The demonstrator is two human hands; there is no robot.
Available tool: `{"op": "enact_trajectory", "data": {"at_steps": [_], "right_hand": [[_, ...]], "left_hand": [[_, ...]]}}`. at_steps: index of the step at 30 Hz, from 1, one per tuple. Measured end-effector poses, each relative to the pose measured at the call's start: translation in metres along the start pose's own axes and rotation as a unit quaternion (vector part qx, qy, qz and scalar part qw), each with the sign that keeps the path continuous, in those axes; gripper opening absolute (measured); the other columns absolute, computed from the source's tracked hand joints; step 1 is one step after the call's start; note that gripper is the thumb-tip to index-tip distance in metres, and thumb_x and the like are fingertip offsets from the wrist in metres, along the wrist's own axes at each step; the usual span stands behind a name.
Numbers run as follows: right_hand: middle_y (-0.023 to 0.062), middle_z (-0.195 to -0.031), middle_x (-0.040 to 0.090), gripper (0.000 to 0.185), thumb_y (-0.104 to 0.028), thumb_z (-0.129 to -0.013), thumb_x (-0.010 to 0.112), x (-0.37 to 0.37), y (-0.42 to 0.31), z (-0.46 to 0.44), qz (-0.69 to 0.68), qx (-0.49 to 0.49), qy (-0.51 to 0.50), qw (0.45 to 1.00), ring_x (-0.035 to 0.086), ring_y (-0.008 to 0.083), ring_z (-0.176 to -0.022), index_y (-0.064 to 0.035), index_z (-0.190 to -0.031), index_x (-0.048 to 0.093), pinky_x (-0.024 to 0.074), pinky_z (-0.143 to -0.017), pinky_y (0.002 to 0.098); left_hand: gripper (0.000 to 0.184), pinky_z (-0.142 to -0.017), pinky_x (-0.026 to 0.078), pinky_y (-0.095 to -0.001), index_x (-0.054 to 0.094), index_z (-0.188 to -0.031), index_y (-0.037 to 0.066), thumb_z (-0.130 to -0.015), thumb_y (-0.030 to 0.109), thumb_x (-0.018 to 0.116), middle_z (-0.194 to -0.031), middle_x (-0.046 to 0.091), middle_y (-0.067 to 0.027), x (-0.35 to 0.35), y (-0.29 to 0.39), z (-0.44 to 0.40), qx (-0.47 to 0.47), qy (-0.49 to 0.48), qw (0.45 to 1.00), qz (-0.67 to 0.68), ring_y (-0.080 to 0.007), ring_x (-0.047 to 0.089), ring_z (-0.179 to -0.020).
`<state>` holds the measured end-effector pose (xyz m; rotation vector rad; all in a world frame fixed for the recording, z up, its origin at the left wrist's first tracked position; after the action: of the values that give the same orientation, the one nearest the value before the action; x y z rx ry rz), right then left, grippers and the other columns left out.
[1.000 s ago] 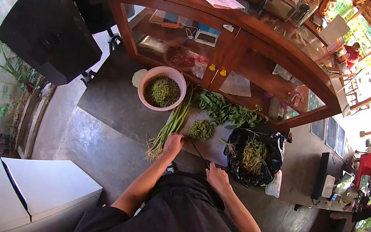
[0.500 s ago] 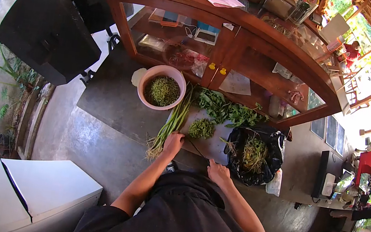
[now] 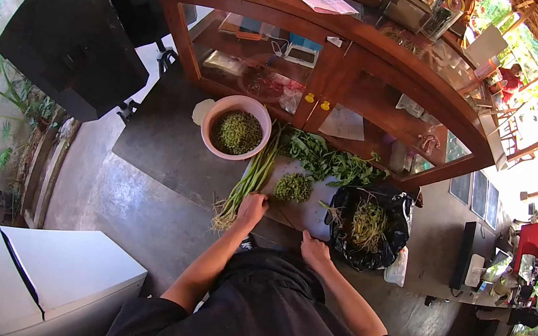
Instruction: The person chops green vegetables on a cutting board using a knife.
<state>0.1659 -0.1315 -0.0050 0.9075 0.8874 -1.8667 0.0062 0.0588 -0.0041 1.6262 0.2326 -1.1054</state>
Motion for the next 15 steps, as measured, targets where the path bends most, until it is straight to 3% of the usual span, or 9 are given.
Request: {"op": "enact_trajectory", "data": {"at_steps": [15], "right_hand": [[0.0227, -0.08, 0.064, 0.026, -0.028, -0.092, 0.045, -0.007, -0.014, 0.005, -0.012, 0.034, 0.009, 0.999, 0.063, 0.0438, -0.076, -0.0076, -0.108, 0.04, 0.048, -0.065, 0.0557]], "left_hand": [[0.027, -0.077, 0.05, -0.0416, 0.068, -0.088, -0.001, -0.069, 0.018, 0.071, -0.087, 0.066, -0.0196, 0.008, -0.003, -0.006, -0.029, -0.058, 0.998, -0.013, -0.034, 0.063, -0.085]]}}
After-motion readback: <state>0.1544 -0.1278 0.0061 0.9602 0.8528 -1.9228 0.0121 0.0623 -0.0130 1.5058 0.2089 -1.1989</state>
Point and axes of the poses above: each hand's wrist, its own z-axis away from the middle knuckle, its own x-axis out of the palm, y = z × x, the point moved 5 cm from there along -z, towards the middle knuckle
